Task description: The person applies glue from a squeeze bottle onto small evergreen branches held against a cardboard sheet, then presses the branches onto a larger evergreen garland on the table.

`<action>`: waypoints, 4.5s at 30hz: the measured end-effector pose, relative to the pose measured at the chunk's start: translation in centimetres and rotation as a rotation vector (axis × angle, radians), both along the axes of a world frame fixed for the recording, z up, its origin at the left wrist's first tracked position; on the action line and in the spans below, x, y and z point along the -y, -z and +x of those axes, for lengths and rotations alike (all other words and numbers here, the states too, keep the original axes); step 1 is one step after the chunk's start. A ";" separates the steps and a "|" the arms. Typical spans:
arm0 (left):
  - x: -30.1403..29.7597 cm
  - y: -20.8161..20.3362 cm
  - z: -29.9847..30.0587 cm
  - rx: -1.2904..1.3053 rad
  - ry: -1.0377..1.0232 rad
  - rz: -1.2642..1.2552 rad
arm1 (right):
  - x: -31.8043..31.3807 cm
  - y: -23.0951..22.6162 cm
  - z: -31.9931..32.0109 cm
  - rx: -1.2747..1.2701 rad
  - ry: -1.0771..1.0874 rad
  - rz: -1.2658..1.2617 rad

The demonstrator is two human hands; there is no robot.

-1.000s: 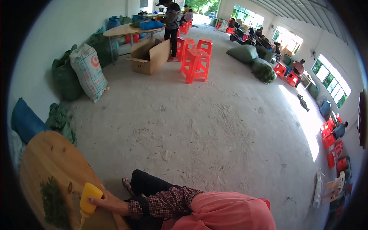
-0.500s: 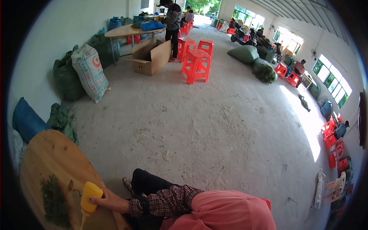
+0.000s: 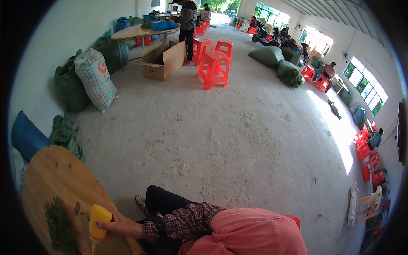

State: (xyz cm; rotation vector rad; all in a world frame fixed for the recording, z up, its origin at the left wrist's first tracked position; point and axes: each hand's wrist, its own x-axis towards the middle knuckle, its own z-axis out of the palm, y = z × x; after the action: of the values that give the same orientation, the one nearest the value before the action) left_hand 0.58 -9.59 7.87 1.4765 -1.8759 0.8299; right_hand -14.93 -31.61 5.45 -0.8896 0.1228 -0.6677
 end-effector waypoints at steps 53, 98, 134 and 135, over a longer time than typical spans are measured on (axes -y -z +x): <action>-3.6 -3.9 -7.0 -0.345 -0.563 0.710 | -1.4 2.2 -1.4 0.003 0.014 0.043; -2.7 -2.7 -5.9 -0.459 -0.546 0.522 | -1.1 3.1 -1.8 0.078 0.027 0.114; -2.1 -1.0 -5.8 -0.405 -0.637 0.421 | -1.3 3.0 -2.0 0.039 0.026 0.098; -2.0 -1.1 -5.8 -0.424 -0.630 0.421 | -1.3 3.0 -2.0 0.044 0.027 0.100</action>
State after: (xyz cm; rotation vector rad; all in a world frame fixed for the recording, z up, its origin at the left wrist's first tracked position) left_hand -5.20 -7.55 8.96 2.3545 -1.3169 0.3273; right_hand -16.90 -30.30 2.45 -0.7784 0.1281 -0.7001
